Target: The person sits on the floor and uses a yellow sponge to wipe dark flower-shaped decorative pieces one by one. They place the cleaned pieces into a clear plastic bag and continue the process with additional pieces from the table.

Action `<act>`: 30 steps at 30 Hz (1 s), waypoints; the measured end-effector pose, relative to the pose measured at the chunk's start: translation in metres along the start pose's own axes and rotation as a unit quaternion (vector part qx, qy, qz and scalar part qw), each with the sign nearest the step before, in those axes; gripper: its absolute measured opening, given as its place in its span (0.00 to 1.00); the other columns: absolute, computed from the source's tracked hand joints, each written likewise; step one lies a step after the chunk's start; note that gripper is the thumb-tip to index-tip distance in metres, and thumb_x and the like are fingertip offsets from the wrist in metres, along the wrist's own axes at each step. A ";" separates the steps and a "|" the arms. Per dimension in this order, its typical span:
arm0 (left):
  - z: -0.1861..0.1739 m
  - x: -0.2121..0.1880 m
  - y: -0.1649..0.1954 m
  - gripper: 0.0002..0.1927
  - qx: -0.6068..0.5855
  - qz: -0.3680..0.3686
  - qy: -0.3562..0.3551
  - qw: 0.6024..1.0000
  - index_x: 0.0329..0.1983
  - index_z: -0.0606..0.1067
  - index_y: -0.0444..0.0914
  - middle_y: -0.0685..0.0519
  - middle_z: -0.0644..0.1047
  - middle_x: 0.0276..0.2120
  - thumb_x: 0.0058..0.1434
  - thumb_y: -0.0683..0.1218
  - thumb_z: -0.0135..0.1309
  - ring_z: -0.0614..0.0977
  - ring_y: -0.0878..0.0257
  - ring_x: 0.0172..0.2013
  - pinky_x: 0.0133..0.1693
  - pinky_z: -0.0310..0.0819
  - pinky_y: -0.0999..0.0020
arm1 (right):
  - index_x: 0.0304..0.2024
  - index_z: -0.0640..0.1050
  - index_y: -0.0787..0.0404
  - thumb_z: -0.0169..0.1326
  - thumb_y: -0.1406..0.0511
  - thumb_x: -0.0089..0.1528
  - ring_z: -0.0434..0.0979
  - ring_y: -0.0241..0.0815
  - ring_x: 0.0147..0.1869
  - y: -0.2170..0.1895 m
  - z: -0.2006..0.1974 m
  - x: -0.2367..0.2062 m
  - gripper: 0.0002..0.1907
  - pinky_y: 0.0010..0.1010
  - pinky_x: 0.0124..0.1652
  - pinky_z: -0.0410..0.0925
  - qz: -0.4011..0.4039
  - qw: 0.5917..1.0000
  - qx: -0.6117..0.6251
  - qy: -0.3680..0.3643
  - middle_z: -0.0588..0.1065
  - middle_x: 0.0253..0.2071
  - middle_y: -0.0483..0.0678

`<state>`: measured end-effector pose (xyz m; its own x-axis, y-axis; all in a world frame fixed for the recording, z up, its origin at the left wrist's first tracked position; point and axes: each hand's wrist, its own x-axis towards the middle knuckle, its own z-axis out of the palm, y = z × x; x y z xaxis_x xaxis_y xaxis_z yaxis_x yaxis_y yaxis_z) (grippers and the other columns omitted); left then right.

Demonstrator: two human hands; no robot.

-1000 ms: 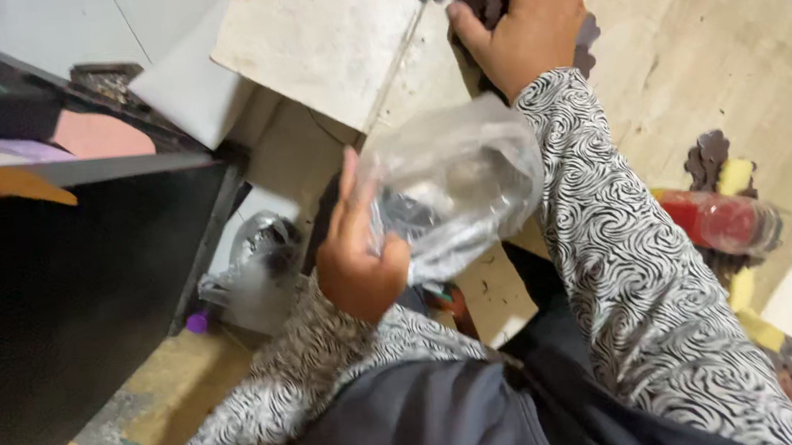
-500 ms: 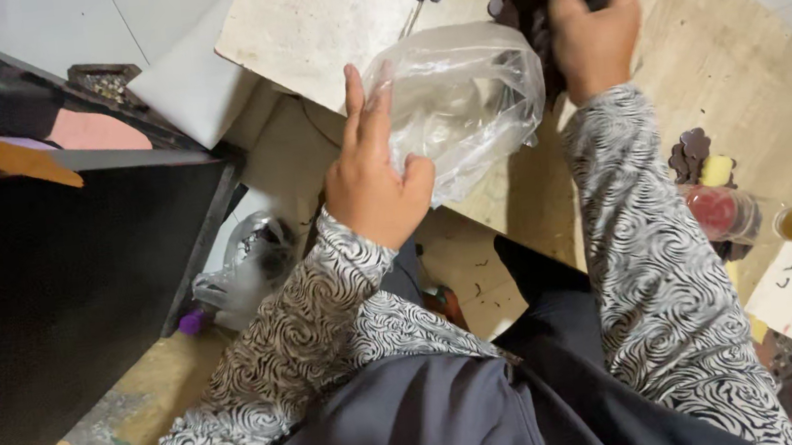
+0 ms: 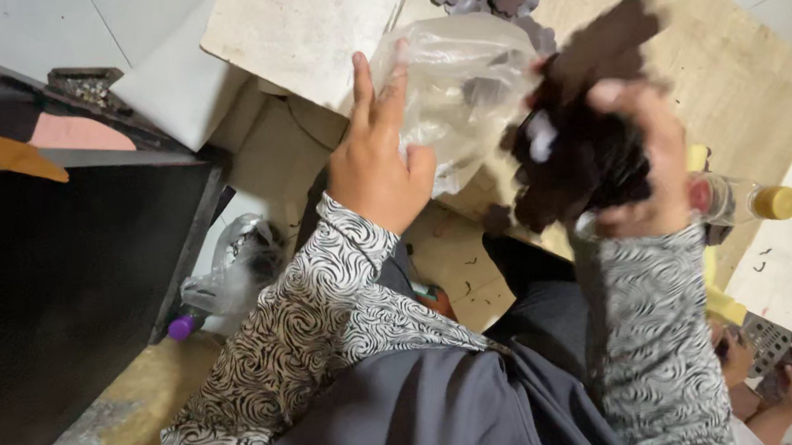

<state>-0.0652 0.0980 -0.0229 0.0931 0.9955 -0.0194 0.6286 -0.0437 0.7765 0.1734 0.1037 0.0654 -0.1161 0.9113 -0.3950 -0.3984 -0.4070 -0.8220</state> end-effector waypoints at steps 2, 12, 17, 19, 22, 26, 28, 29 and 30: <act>0.000 0.000 0.003 0.47 0.001 0.010 -0.013 1.000 0.78 0.49 0.50 0.32 0.49 0.76 0.55 0.42 0.53 0.84 0.56 0.26 0.28 0.82 0.66 | 0.59 0.74 0.76 0.51 0.61 0.67 0.81 0.52 0.42 0.022 0.001 0.002 0.26 0.43 0.44 0.78 0.095 0.990 0.095 -0.049 0.77 0.44 0.61; 0.019 -0.004 -0.003 0.55 0.038 0.198 0.002 0.979 0.81 0.42 0.60 0.35 0.48 0.79 0.55 0.36 0.52 0.82 0.60 0.27 0.30 0.79 0.70 | 0.53 0.74 0.64 0.47 0.58 0.72 0.80 0.54 0.55 0.072 -0.032 0.079 0.17 0.45 0.55 0.77 0.177 0.946 0.266 -0.043 0.77 0.53 0.56; 0.031 -0.004 0.005 0.54 -0.017 0.150 0.012 0.988 0.81 0.40 0.54 0.35 0.47 0.78 0.56 0.38 0.53 0.83 0.48 0.42 0.40 0.82 0.63 | 0.55 0.74 0.63 0.54 0.59 0.68 0.77 0.51 0.56 0.078 -0.013 0.104 0.18 0.43 0.55 0.73 0.017 0.994 0.086 0.063 0.77 0.53 0.54; 0.032 0.005 0.003 0.58 0.038 0.201 0.134 0.970 0.83 0.36 0.52 0.38 0.47 0.76 0.55 0.41 0.55 0.79 0.40 0.60 0.54 0.81 0.55 | 0.57 0.70 0.58 0.56 0.61 0.65 0.77 0.46 0.60 0.075 0.001 0.103 0.20 0.40 0.59 0.73 -0.016 0.995 0.017 0.093 0.77 0.54 0.50; 0.027 0.016 -0.009 0.53 -0.046 0.124 0.085 0.988 0.81 0.38 0.50 0.34 0.50 0.78 0.57 0.37 0.51 0.70 0.38 0.71 0.50 0.84 0.65 | 0.65 0.68 0.60 0.57 0.65 0.66 0.71 0.41 0.65 0.059 0.011 0.082 0.25 0.31 0.64 0.65 -0.080 0.985 -0.151 -0.017 0.74 0.60 0.47; 0.028 0.020 -0.030 0.39 -0.106 0.124 0.085 0.983 0.76 0.58 0.46 0.43 0.70 0.69 0.61 0.35 0.47 0.82 0.52 0.59 0.52 0.82 0.64 | 0.60 0.75 0.67 0.53 0.65 0.71 0.74 0.39 0.59 0.038 -0.004 0.041 0.17 0.32 0.58 0.67 -0.068 0.944 -0.323 0.013 0.77 0.56 0.48; 0.035 0.019 -0.039 0.29 -0.176 0.124 0.073 0.974 0.69 0.72 0.43 0.45 0.80 0.58 0.64 0.34 0.46 0.86 0.56 0.55 0.54 0.83 0.64 | 0.54 0.78 0.70 0.52 0.65 0.72 0.80 0.44 0.54 0.034 -0.024 0.029 0.14 0.36 0.54 0.72 -0.102 0.949 -0.288 0.075 0.80 0.50 0.51; 0.040 0.018 -0.043 0.24 -0.202 0.101 0.099 0.969 0.62 0.74 0.41 0.46 0.81 0.53 0.64 0.33 0.46 0.86 0.56 0.51 0.51 0.83 0.64 | 0.56 0.78 0.70 0.54 0.65 0.73 0.78 0.44 0.54 0.037 -0.034 0.035 0.14 0.37 0.55 0.71 -0.167 0.940 -0.280 0.105 0.80 0.52 0.52; 0.045 0.016 -0.048 0.19 -0.227 0.078 0.126 0.963 0.55 0.77 0.39 0.46 0.82 0.48 0.63 0.33 0.46 0.87 0.56 0.46 0.48 0.83 0.64 | 0.58 0.77 0.70 0.56 0.65 0.74 0.76 0.44 0.55 0.043 -0.042 0.047 0.14 0.37 0.57 0.70 -0.230 0.925 -0.270 0.134 0.79 0.53 0.53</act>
<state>-0.0592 0.1123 -0.0888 -0.0679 0.9712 0.2283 0.2155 -0.2091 0.9538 0.1892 0.1263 -0.0059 0.2117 0.9771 0.0203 0.1711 -0.0166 -0.9851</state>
